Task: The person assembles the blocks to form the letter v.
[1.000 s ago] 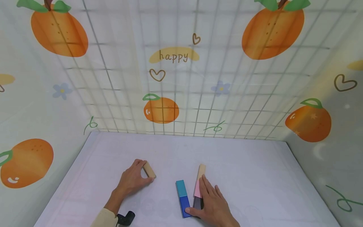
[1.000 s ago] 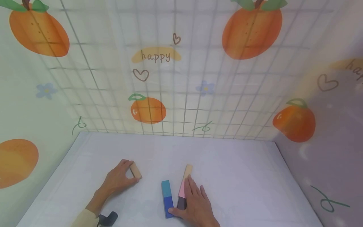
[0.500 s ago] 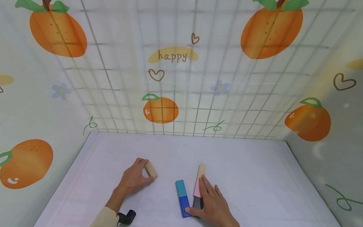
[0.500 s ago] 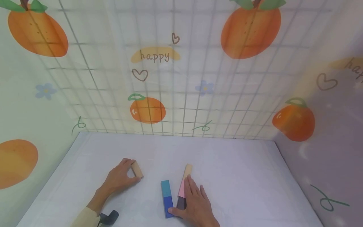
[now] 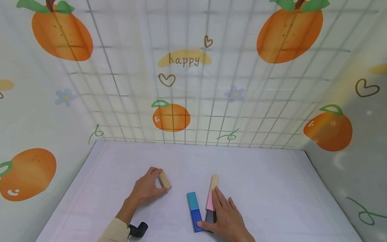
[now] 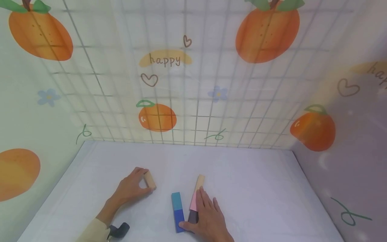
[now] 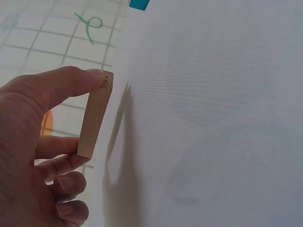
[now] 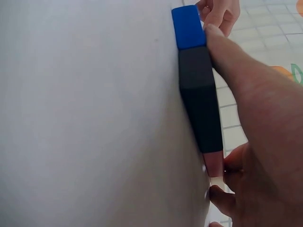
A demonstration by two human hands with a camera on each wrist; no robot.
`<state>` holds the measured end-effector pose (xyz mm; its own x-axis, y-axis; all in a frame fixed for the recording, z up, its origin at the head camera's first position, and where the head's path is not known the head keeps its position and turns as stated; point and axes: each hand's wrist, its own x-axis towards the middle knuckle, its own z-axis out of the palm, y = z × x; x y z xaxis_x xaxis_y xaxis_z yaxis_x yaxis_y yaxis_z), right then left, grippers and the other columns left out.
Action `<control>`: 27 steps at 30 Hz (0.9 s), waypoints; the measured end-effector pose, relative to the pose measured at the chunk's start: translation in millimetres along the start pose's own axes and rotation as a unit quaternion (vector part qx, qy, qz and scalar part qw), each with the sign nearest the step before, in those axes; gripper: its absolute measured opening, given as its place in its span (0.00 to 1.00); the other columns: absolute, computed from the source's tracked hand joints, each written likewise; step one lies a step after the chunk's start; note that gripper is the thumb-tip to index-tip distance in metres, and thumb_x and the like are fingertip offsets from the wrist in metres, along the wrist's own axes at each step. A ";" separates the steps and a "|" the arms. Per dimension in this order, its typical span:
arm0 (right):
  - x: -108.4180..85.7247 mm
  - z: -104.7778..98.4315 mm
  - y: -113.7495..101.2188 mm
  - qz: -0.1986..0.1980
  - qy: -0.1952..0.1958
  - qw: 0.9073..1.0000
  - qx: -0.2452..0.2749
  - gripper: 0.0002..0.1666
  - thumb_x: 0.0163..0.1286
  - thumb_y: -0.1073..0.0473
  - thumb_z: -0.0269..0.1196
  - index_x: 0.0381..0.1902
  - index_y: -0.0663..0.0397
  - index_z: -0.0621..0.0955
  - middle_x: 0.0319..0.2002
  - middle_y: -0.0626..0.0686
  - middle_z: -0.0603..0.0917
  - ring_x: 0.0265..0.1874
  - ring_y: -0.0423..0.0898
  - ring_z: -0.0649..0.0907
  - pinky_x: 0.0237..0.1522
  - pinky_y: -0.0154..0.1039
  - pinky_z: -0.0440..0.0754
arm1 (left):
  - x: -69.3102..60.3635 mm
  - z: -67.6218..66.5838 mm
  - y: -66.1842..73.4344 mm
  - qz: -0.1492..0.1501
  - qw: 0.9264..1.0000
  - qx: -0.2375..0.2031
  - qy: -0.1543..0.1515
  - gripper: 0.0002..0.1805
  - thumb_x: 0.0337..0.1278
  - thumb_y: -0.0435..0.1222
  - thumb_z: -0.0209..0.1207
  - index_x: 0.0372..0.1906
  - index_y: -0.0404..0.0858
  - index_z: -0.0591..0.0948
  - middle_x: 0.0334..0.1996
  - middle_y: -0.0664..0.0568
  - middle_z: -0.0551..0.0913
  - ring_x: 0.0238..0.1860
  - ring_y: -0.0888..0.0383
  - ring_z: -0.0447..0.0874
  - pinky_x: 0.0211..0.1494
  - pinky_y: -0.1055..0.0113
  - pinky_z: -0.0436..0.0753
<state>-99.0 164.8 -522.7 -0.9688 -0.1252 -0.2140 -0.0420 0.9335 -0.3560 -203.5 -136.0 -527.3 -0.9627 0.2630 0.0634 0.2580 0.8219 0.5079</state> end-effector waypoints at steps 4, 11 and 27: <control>0.8 0.0 0.2 0.005 -0.005 1.000 -0.002 0.83 0.40 0.10 0.61 0.81 0.57 0.52 0.80 0.59 0.51 0.76 0.59 0.59 0.73 0.64 0.50 | 1.2 -0.8 2.6 0.005 1.000 -0.003 -0.004 0.42 0.49 0.54 0.73 0.67 0.38 0.75 0.59 0.46 0.75 0.48 0.52 0.79 0.51 0.48 0.81; 0.9 -1.9 -1.2 0.010 -0.006 1.000 -0.004 0.83 0.40 0.11 0.63 0.81 0.58 0.52 0.80 0.59 0.52 0.76 0.59 0.59 0.73 0.64 0.50 | 2.5 -1.0 6.8 0.023 1.000 -0.001 -0.001 0.42 0.49 0.54 0.73 0.67 0.37 0.75 0.61 0.45 0.75 0.52 0.50 0.80 0.53 0.48 0.81; 1.2 -0.9 -0.9 0.013 -0.007 1.000 -0.006 0.83 0.39 0.11 0.62 0.81 0.57 0.52 0.80 0.59 0.51 0.76 0.59 0.58 0.73 0.64 0.49 | 10.6 4.2 16.8 0.041 0.999 0.006 -0.025 0.43 0.49 0.55 0.72 0.68 0.38 0.74 0.61 0.46 0.75 0.52 0.52 0.80 0.54 0.48 0.81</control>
<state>-100.3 164.0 -521.8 -0.9661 -0.1048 -0.2360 -0.0189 0.9403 -0.3399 -209.1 -117.3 -521.7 -0.9333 0.3538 0.0614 0.3365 0.8022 0.4932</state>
